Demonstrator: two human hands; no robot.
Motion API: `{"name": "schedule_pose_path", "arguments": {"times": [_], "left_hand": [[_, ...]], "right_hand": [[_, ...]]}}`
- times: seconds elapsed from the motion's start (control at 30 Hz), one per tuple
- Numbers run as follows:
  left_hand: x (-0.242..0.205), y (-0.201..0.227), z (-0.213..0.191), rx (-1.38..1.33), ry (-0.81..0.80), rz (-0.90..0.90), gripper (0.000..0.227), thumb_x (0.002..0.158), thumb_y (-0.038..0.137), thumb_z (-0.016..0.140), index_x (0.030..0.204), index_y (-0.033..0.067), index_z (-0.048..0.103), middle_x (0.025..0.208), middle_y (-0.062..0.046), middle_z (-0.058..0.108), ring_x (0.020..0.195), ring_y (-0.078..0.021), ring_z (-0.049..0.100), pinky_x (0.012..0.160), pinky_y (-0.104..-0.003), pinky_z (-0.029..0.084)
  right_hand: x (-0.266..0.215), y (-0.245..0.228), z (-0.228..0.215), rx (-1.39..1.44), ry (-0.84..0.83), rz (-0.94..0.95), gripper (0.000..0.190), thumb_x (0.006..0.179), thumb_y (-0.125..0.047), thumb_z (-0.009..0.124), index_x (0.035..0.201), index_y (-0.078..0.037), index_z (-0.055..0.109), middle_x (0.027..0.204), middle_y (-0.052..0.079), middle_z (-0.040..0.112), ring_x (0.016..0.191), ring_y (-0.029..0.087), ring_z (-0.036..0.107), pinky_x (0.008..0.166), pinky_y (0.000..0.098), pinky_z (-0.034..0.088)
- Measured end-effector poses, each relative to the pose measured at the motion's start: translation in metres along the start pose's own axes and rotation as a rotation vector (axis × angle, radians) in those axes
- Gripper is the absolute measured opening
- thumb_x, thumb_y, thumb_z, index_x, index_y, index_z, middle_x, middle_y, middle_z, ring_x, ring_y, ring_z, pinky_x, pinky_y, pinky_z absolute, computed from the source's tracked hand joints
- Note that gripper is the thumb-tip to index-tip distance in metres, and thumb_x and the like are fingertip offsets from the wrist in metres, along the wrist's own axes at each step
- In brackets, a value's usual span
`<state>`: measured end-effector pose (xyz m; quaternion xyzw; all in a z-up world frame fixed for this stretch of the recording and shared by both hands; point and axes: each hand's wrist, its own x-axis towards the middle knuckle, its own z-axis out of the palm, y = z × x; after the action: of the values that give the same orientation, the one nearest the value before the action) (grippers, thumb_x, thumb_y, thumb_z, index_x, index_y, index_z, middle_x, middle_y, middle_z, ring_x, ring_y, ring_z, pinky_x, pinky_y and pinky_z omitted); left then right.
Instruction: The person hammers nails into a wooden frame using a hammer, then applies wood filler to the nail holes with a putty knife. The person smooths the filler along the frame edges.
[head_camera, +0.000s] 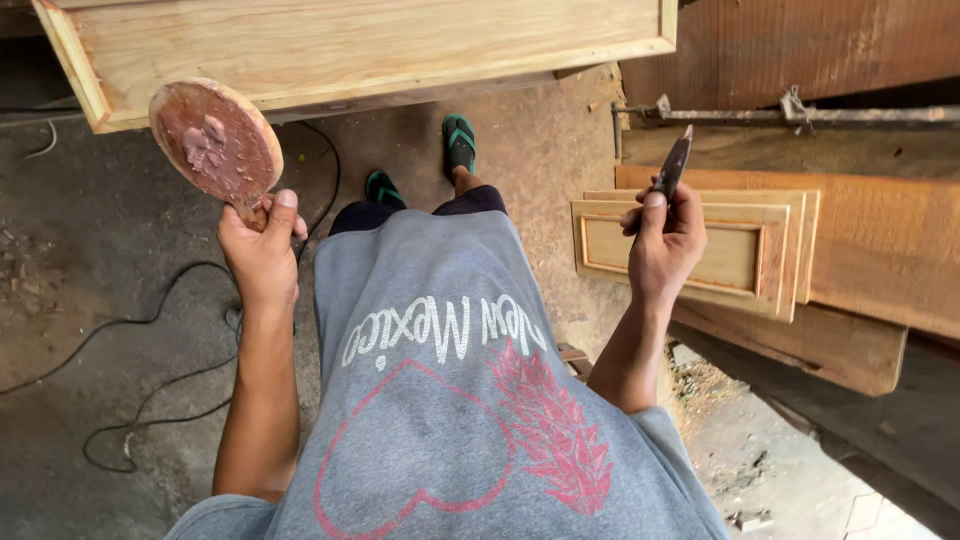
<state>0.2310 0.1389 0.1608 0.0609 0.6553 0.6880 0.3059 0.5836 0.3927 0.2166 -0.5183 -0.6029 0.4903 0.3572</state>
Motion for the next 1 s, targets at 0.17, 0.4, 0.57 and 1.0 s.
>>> {"name": "schedule_pose_path", "arguments": {"times": [0.17,0.4,0.57,1.0], "left_hand": [[0.0,-0.013,0.002,-0.024,-0.102,-0.044,0.019,0.104,0.006,0.074,0.106,0.0056,0.055,0.09,0.001,0.056,0.066,-0.0078,0.054,0.058,-0.023,0.046],[-0.007,-0.024,0.051,0.058,-0.173,-0.084,0.022,0.102,0.007,0.074,0.097,0.0069,0.053,0.078,0.002,0.056,0.058,-0.0056,0.051,0.051,-0.023,0.043],[-0.016,-0.031,0.095,0.138,-0.195,-0.056,0.023,0.104,0.008,0.074,0.096,0.0064,0.053,0.076,0.001,0.055,0.059,-0.0062,0.051,0.053,-0.023,0.042],[-0.06,-0.084,0.238,0.047,-0.019,-0.055,0.023,0.102,0.009,0.075,0.096,0.0063,0.053,0.079,0.002,0.056,0.063,-0.0073,0.055,0.057,-0.024,0.047]], "right_hand": [[-0.047,0.004,-0.015,-0.013,0.074,0.039,0.017,0.111,-0.011,0.06,0.123,0.001,0.061,0.099,0.005,0.067,0.073,0.01,0.065,0.064,0.0229,0.05],[-0.057,0.013,-0.047,-0.056,0.141,0.059,0.018,0.111,-0.014,0.063,0.119,0.001,0.063,0.097,0.005,0.068,0.072,0.01,0.065,0.063,0.0226,0.05],[-0.028,0.029,-0.08,0.004,0.127,0.072,0.018,0.109,-0.013,0.062,0.12,0.001,0.062,0.096,0.006,0.068,0.072,0.01,0.065,0.062,0.0228,0.051],[0.108,0.047,-0.228,-0.113,-0.019,0.023,0.015,0.112,-0.013,0.064,0.116,0.002,0.063,0.097,0.006,0.066,0.073,0.011,0.064,0.066,0.0249,0.052]]}}
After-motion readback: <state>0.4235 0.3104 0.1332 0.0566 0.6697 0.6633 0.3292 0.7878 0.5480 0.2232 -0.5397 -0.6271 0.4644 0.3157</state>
